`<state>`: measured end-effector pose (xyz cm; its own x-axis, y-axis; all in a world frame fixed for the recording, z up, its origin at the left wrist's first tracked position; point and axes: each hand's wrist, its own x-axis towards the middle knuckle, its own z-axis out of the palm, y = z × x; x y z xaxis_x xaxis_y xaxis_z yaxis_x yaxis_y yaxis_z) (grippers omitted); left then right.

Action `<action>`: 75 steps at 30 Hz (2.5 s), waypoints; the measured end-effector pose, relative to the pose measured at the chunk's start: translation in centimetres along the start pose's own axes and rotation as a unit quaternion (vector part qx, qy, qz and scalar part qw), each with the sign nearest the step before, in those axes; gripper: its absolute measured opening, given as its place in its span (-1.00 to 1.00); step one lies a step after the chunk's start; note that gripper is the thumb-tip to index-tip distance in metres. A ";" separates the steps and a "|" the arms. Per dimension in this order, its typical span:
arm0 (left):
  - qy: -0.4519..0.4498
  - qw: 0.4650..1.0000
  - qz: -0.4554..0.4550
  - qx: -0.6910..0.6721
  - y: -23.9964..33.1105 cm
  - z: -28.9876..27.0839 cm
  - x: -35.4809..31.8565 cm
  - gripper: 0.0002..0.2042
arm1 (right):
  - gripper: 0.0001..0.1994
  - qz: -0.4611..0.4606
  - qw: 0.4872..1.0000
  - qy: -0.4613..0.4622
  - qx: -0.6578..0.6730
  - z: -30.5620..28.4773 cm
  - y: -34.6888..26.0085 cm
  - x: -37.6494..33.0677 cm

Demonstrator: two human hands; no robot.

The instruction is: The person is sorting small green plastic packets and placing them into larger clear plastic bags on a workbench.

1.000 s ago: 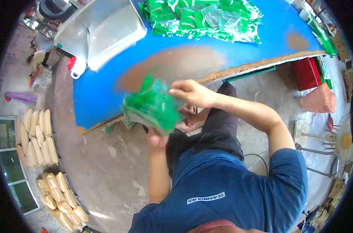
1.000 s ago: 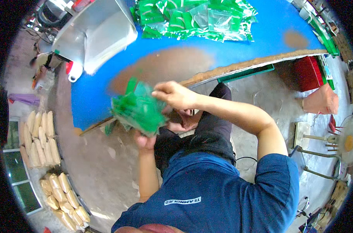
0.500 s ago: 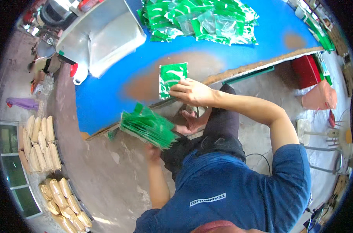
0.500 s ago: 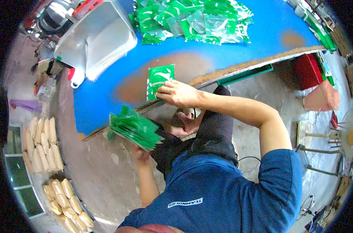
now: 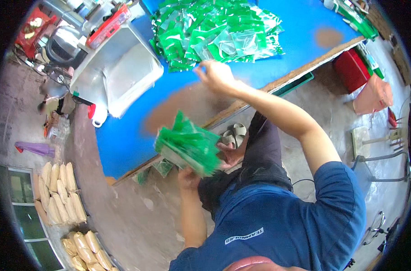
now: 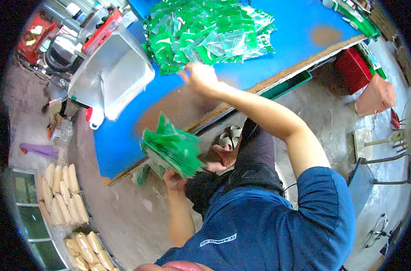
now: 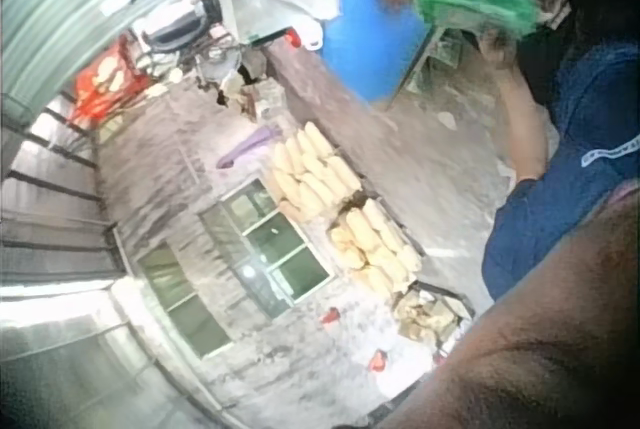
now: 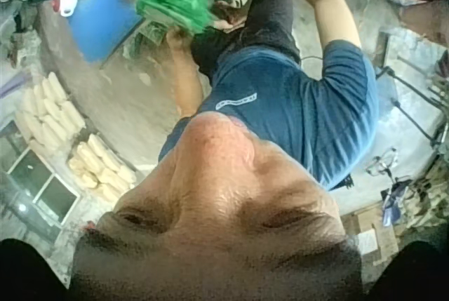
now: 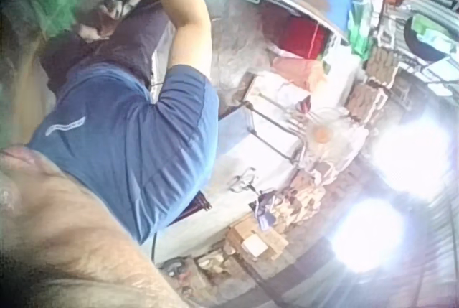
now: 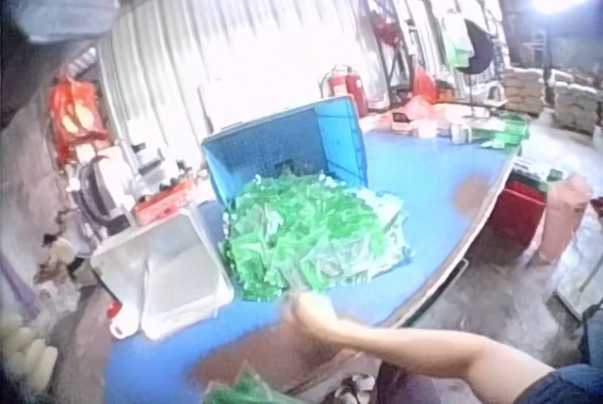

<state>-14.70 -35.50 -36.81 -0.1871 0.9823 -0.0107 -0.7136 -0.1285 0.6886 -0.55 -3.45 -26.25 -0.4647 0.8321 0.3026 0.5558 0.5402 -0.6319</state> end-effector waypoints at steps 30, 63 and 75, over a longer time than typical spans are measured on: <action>0.043 0.927 0.197 0.317 6.6 5.0 12.5 -0.29 | -0.05 -0.151 0.903 -0.173 0.362 -0.8 -5.1 -3.4; -0.030 0.927 0.154 0.341 6.9 5.6 16.8 -0.03 | -0.08 -0.136 0.956 -0.090 0.243 4.5 -2.7 -4.4; 0.033 0.978 0.182 0.096 2.4 7.7 14.9 -0.26 | -0.19 0.019 0.817 -0.078 0.571 6.0 -4.3 -4.7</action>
<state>-13.98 -20.12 -29.70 -0.4530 0.8646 0.2173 -0.4524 -0.4330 0.7797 -4.92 -10.48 -29.24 -0.5943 0.7710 0.2289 -0.3919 -0.0291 -0.9195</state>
